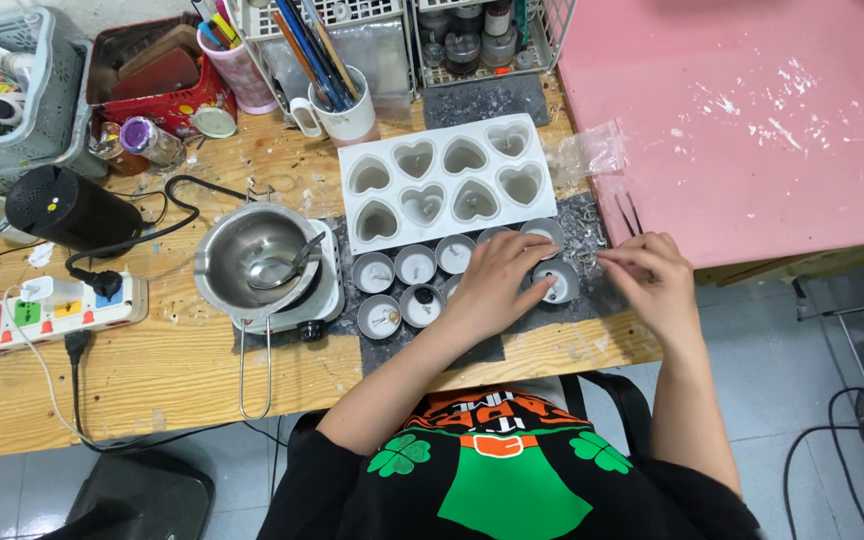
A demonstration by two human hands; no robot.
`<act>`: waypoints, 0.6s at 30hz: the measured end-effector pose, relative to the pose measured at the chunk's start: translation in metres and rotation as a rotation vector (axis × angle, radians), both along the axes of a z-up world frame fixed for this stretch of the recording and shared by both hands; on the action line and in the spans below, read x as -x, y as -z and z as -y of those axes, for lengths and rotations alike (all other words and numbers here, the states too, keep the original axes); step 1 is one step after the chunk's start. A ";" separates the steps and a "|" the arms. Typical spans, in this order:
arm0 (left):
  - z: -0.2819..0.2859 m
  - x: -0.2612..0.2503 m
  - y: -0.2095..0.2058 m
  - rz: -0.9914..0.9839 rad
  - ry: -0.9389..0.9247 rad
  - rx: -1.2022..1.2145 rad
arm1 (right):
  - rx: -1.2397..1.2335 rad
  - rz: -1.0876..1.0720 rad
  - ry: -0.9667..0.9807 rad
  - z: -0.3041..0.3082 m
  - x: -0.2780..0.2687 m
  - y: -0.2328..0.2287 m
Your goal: Preparing candle wicks and placing them into metal containers for candle making.
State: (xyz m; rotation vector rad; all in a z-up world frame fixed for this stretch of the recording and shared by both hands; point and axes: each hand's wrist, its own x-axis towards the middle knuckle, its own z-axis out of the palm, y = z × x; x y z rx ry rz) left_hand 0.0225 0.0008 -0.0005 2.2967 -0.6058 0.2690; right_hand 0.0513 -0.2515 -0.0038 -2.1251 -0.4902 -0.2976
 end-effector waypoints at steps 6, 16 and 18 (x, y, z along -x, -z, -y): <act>0.006 -0.007 -0.004 -0.078 0.122 0.199 | -0.235 -0.007 -0.045 -0.019 0.014 0.005; -0.008 -0.013 0.007 -0.102 0.087 0.367 | -0.184 0.033 -0.027 -0.034 0.015 -0.007; -0.011 -0.014 0.010 -0.095 0.093 0.360 | -0.114 0.065 -0.069 -0.036 0.014 -0.011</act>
